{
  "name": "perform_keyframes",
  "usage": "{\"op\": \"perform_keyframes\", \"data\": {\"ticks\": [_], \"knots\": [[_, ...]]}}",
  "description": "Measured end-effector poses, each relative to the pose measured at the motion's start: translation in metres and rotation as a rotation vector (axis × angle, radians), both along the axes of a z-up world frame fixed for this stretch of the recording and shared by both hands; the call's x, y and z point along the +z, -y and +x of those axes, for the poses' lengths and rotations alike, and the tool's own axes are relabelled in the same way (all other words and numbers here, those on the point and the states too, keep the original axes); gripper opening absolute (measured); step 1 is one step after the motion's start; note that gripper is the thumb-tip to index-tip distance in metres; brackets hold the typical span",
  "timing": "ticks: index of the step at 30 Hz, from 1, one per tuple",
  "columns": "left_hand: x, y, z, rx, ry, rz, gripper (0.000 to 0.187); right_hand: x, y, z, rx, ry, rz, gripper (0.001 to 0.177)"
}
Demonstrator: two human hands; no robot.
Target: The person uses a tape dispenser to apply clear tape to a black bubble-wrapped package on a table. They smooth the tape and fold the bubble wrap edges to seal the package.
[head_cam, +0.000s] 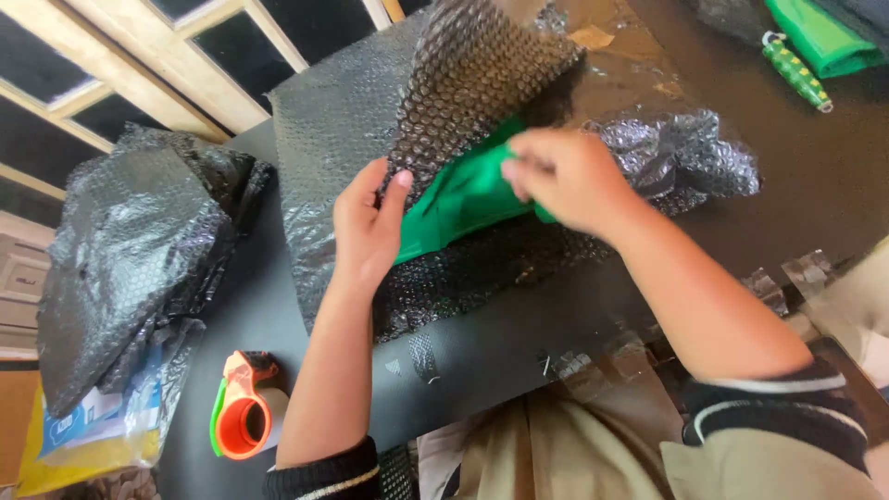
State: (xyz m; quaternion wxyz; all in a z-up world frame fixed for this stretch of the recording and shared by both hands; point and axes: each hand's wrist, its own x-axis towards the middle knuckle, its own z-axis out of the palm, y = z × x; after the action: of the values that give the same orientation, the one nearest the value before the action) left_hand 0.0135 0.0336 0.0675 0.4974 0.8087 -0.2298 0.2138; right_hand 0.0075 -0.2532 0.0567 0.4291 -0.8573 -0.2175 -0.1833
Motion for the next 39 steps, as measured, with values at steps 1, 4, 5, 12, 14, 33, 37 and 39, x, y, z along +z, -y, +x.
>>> {"op": "perform_keyframes", "data": {"ticks": [1,4,5,12,14,33,37,39], "knots": [[0.000,0.001,0.001,0.002,0.049,0.006,0.011,0.000,-0.003,0.026,0.002,-0.093,0.056,0.012],[0.014,0.012,-0.009,0.053,0.194,0.081,0.009,-0.037,-0.008,0.108,-0.030,-0.093,0.020,0.012],[0.020,0.019,-0.015,0.096,0.282,0.146,0.008,-0.054,-0.010,0.137,-0.073,-0.006,-0.072,0.019],[0.005,0.026,-0.039,0.024,0.418,0.347,0.013,-0.034,-0.046,0.132,-0.261,0.628,-0.890,0.015],[-0.007,0.022,-0.040,-0.057,0.356,0.370,0.012,-0.022,-0.049,0.132,-0.206,0.628,-0.808,0.009],[-0.039,0.019,-0.026,-0.397,-0.154,0.244,0.058,-0.123,0.079,0.004,-0.288,0.478,-0.680,0.066],[-0.046,0.042,-0.023,-0.123,0.017,0.747,0.071,-0.110,0.094,-0.010,-0.312,0.322,-0.540,0.037],[-0.045,0.052,-0.024,-0.091,0.020,0.812,0.070,-0.077,0.092,-0.031,-0.342,0.240,-0.413,0.028]]}}
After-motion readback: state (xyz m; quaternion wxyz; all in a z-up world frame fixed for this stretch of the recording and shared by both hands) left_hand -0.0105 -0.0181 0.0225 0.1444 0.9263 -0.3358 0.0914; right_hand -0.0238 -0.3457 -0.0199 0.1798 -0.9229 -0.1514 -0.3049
